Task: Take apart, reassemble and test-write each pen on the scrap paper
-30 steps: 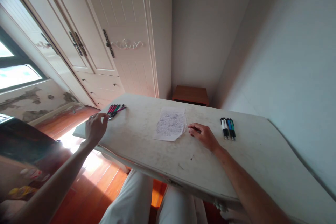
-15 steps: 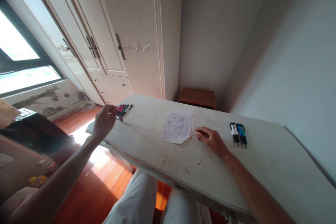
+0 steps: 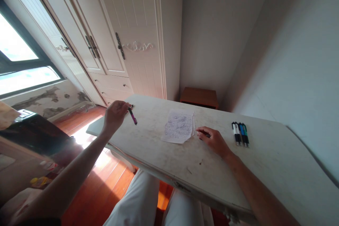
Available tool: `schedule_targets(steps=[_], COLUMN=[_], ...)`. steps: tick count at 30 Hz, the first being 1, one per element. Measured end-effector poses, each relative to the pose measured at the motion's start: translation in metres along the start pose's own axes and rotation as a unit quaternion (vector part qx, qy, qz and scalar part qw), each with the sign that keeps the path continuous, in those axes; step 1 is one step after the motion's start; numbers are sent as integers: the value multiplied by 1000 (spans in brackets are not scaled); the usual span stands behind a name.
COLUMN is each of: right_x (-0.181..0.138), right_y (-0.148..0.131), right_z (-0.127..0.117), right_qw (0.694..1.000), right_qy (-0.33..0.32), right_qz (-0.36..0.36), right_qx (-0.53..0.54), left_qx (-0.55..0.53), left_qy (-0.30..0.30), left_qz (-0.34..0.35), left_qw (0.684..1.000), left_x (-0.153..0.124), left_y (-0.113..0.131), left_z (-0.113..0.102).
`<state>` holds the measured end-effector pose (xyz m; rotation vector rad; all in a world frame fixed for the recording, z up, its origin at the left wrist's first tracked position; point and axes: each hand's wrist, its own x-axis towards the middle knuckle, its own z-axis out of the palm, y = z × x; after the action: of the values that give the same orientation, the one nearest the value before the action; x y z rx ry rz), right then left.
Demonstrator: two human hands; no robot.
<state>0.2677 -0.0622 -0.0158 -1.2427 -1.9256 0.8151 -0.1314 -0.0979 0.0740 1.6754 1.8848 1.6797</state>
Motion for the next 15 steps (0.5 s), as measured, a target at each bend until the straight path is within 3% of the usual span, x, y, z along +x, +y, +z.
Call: schedule_targets(steps=[6, 15], right_x=[1, 0], right_y=[-1, -5], right_z=[0, 2], right_qw=[1000, 1000], right_qy=[-2, 4], right_qz=[2, 8], right_qx=[8, 4], left_qx=[-173, -226], left_qy=[-72, -182], left_qz=[5, 74], left_qw=[982, 954], left_x=[3, -11], left_y=[32, 60], left_z=[54, 143])
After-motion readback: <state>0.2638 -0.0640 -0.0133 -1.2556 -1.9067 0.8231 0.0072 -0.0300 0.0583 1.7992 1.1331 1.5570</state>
